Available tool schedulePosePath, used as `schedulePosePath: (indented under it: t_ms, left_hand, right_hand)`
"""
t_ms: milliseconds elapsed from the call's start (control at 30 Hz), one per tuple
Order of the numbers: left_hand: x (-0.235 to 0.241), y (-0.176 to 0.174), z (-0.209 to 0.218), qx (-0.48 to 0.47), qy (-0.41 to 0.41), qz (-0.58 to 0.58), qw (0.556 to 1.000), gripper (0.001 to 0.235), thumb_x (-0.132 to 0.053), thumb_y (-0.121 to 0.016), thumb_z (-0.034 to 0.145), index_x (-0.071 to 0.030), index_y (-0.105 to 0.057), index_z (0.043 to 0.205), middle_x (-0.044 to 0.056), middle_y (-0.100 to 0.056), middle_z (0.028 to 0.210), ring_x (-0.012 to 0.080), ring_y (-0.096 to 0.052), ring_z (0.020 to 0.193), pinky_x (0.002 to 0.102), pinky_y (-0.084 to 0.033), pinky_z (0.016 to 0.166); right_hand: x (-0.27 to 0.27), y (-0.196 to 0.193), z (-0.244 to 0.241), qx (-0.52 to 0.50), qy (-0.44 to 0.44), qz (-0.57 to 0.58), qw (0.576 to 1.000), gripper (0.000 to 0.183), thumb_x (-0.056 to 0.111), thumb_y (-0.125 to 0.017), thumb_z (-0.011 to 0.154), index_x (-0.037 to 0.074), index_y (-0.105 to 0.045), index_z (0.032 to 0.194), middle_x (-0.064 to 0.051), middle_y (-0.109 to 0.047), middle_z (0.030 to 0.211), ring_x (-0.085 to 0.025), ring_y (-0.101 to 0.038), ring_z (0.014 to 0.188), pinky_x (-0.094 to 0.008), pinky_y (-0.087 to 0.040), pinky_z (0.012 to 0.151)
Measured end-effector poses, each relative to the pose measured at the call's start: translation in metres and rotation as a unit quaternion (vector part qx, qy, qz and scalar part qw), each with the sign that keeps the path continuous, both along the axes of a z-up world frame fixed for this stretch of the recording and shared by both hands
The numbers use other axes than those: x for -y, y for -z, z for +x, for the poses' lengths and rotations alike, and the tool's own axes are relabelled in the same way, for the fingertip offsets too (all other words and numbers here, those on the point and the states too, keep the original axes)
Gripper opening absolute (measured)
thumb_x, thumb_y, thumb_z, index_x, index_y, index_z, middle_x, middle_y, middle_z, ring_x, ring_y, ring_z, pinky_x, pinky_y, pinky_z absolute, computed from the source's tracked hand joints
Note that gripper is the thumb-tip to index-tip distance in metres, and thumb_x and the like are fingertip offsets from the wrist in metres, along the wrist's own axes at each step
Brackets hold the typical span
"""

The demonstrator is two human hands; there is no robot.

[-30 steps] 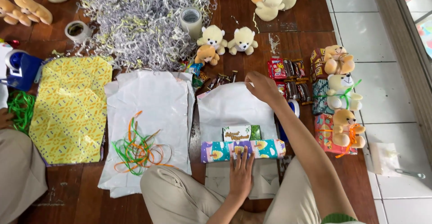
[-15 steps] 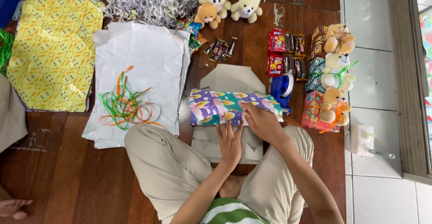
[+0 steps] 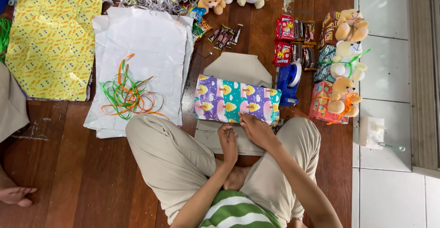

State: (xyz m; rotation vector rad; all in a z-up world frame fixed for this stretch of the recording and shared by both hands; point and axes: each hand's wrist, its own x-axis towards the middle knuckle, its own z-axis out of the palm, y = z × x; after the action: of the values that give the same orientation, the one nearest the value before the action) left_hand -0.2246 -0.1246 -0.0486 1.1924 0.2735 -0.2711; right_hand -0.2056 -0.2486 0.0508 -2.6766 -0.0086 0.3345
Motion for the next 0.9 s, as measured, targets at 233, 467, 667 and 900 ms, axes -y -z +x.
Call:
schedulePosePath:
  t_ms: [233, 467, 667, 900]
  left_hand:
    - [-0.014, 0.030, 0.034, -0.143, -0.073, -0.153, 0.975, 0.017, -0.028, -0.058, 0.103, -0.014, -0.048, 0.102, 0.001, -0.051, 0.100, 0.0198, -0.056, 0.104, 0.045, -0.050, 0.100]
    - [-0.028, 0.050, 0.047, -0.121, -0.037, -0.089, 0.988, 0.028, -0.024, -0.064, 0.103, -0.009, -0.058, 0.127, 0.003, -0.067, 0.103, 0.0140, -0.066, 0.088, 0.035, -0.060, 0.090]
    - [-0.028, 0.078, 0.051, -0.119, -0.028, -0.094, 0.988, 0.029, -0.023, -0.065, 0.103, -0.005, -0.058, 0.125, 0.005, -0.068, 0.099, 0.0151, -0.068, 0.087, 0.036, -0.060, 0.090]
    - [-0.027, 0.082, 0.052, -0.115, -0.044, -0.110, 0.986, 0.025, -0.018, -0.064, 0.102, -0.004, -0.058, 0.123, 0.005, -0.069, 0.098, 0.0166, -0.071, 0.085, 0.037, -0.061, 0.090]
  right_hand:
    - [0.006, 0.046, -0.009, 0.018, 0.013, 0.021, 1.000, 0.021, 0.029, -0.060, 0.098, 0.021, -0.056, 0.117, -0.018, -0.055, 0.147, -0.050, -0.055, 0.127, -0.062, -0.055, 0.089]
    - [0.002, 0.038, -0.009, 0.001, 0.045, 0.057, 0.997, 0.009, 0.026, -0.060, 0.098, 0.024, -0.059, 0.107, -0.012, -0.054, 0.150, -0.050, -0.053, 0.128, -0.061, -0.055, 0.092]
    - [-0.009, 0.011, -0.006, 0.079, 0.113, 0.129, 0.982, 0.006, 0.020, -0.065, 0.097, 0.024, -0.063, 0.101, -0.008, -0.070, 0.127, -0.037, -0.063, 0.117, -0.048, -0.057, 0.093]
    - [-0.014, 0.042, -0.019, 0.072, 0.355, 0.416, 0.834, 0.016, 0.011, -0.053, 0.104, 0.007, -0.066, 0.111, -0.019, -0.077, 0.093, -0.025, -0.075, 0.092, -0.037, -0.060, 0.086]
